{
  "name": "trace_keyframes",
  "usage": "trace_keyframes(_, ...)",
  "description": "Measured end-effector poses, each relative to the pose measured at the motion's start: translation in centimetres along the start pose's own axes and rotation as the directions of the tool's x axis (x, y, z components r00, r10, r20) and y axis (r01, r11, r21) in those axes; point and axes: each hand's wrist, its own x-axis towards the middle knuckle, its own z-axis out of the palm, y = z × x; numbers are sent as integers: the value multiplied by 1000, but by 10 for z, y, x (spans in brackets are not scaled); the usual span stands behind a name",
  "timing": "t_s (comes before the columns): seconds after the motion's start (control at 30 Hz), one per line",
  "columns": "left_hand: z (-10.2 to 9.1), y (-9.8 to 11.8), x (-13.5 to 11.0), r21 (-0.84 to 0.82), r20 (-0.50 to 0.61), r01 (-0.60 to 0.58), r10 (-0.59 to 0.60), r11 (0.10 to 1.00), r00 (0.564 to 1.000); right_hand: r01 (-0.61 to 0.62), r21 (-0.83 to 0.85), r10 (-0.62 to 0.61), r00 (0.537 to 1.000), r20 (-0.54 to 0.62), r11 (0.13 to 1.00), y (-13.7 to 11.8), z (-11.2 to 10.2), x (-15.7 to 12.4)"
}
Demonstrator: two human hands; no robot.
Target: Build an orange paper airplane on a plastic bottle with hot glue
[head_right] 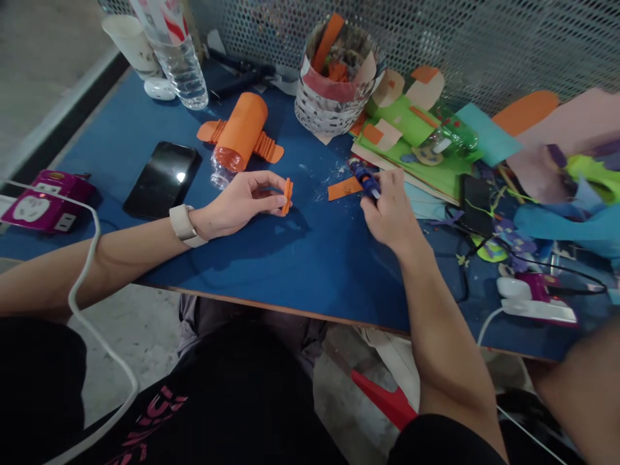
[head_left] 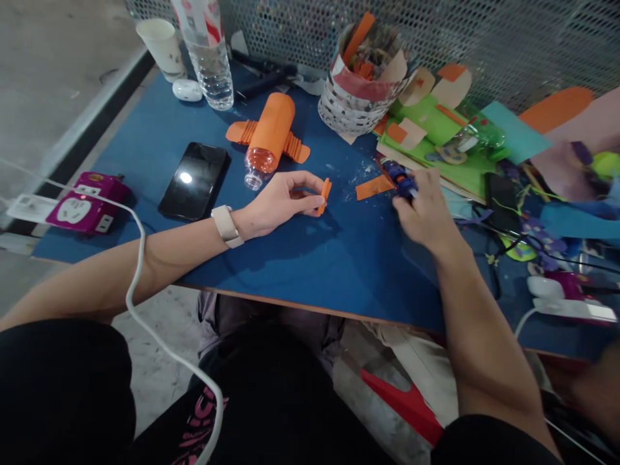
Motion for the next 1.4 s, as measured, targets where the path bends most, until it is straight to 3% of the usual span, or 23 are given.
trace_keyframes(0.13,1,-1,1,-16,-1,11,-11,1000,1000,-57,-130,69,994,86,990,-12,-3,-8)
trace_keyframes(0.37,2,1,0,10,-16,30,-30,999,999,-127,-300,131,991,-5,946,-41,4,-22)
trace_keyframes(0.53,3,1,0,16,-22,31,-31,999,999,-122,-332,153,986,68,935,-54,11,-26)
trace_keyframes(0.73,4,2,0,8,-23,42,-41,999,999,-190,-300,230,968,101,935,-64,9,-20)
trace_keyframes(1.17,3,4,-2,-13,-16,51,-51,999,999,-128,-228,136,990,21,965,-64,7,-15)
trace_keyframes(1.3,3,3,-2,-6,-22,55,-56,998,998,-62,-104,59,998,-30,993,-79,-4,-16)
trace_keyframes(1.4,5,3,-3,-20,-26,54,-54,998,998,22,102,-21,1000,-4,995,-100,-7,-15)
